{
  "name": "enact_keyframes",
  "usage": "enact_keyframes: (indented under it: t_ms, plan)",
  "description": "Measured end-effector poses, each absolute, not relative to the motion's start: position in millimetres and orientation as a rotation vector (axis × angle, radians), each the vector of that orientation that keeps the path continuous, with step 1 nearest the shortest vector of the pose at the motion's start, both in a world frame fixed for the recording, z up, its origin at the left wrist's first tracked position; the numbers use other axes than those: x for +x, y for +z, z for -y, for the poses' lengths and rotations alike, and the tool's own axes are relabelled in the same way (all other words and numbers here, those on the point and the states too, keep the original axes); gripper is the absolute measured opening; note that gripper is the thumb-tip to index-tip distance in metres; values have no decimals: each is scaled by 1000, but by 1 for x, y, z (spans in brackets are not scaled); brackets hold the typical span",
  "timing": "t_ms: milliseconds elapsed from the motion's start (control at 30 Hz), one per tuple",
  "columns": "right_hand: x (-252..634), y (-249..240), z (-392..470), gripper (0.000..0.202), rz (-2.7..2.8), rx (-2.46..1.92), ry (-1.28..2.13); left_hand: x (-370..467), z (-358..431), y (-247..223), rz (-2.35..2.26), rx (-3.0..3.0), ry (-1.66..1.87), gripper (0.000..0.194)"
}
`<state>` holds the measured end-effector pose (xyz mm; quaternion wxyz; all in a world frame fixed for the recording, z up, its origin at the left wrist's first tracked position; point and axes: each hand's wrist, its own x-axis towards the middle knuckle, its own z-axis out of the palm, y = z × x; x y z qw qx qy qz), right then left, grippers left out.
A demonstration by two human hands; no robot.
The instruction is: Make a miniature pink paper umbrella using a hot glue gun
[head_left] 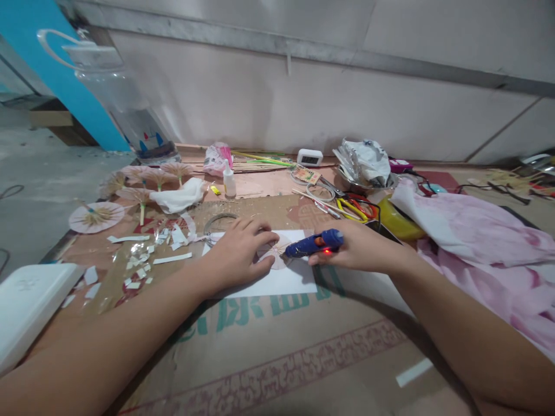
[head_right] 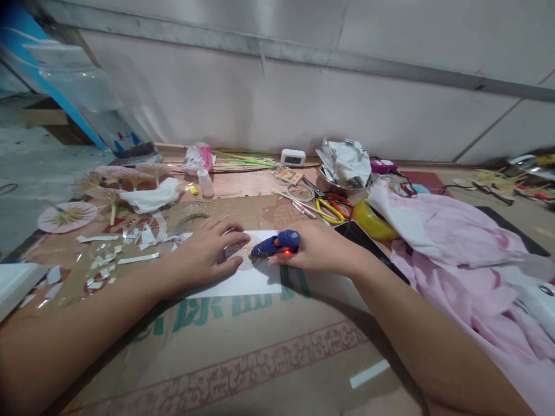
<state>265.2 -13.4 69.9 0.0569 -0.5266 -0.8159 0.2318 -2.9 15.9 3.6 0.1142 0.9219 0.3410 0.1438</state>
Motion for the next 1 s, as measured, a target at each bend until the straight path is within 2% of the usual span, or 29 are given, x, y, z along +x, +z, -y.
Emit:
enact_keyframes:
  t_ms: [567, 1000]
  plan:
    - [266, 73, 14, 43, 2474, -1660, 762, -3, -15, 6, -1002, 2718, 389, 37]
    - [269, 72, 13, 40, 2466, -1638, 849, -3, -14, 8, -1018, 2704, 370, 36]
